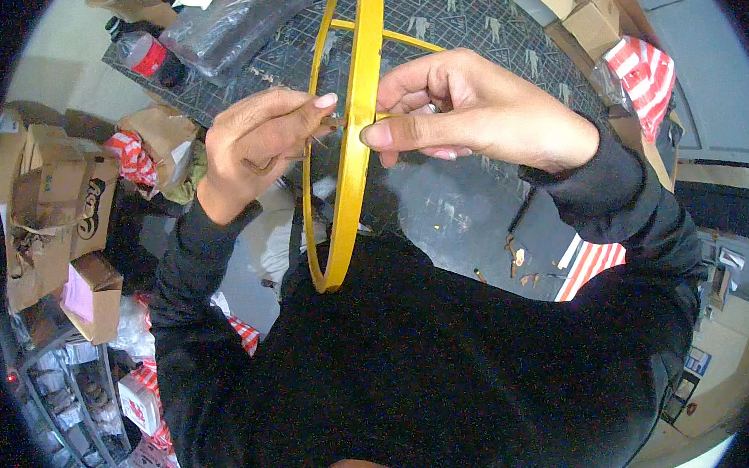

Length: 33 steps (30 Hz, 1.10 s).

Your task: The person assembles a yellow circular metal frame by inserting and tightening metal fasteners into pre-drilled holes. They rotate the frame to access different attachment points and secure a crossbar. The person then lifts the assembled frame and places it on the floor.

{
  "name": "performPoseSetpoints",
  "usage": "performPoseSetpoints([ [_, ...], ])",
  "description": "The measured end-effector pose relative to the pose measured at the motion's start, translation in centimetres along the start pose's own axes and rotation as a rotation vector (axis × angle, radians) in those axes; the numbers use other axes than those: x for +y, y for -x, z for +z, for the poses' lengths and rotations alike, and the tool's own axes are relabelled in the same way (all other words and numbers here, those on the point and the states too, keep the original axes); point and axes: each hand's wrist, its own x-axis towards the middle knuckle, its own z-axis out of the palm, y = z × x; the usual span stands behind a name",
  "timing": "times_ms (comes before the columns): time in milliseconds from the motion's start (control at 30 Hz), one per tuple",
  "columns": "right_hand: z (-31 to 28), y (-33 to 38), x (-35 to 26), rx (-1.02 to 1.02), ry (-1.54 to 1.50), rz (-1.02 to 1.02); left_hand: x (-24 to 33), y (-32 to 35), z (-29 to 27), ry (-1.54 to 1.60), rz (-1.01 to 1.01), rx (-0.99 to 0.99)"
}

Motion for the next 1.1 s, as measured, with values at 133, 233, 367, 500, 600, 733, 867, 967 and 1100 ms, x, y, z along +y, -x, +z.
performPoseSetpoints([
  [133,0.1,0.1,0.1,0.013,-0.018,0.033,-1.6,0.2,1.2,0.565,-0.185,-0.016],
  [233,0.4,0.2,0.3,0.036,-0.054,0.011,-1.5,1.2,2.2,1.221,-0.556,-0.095],
  [367,0.6,0.5,0.4,0.08,-0.043,0.012,-1.3,0.8,1.5,1.531,-1.0,-0.18],
  [500,0.4,0.7,0.4,0.107,-0.048,0.004,-1.1,-1.1,-0.6,1.577,-1.417,-0.342],
  [600,0.4,0.8,0.4,0.106,-0.037,0.014,-1.4,-2.2,-1.8,1.575,-1.465,-0.478],
  [733,0.9,0.9,0.2,0.056,-0.047,0.009,-2.3,-3.2,-2.5,1.408,-1.469,-0.605],
  [867,1.1,0.7,-0.1,0.077,0.01,0.039,-3.4,-5.2,-3.6,1.232,-1.393,-0.728],
  [967,1.4,0.6,-0.2,0.077,-0.032,0.047,-3.6,-7.6,-4.2,0.99,-1.246,-0.868],
  [1100,2.0,0.8,-0.3,0.066,-0.062,0.025,-1.5,-10.7,-5.3,0.617,-0.999,-0.967],
])
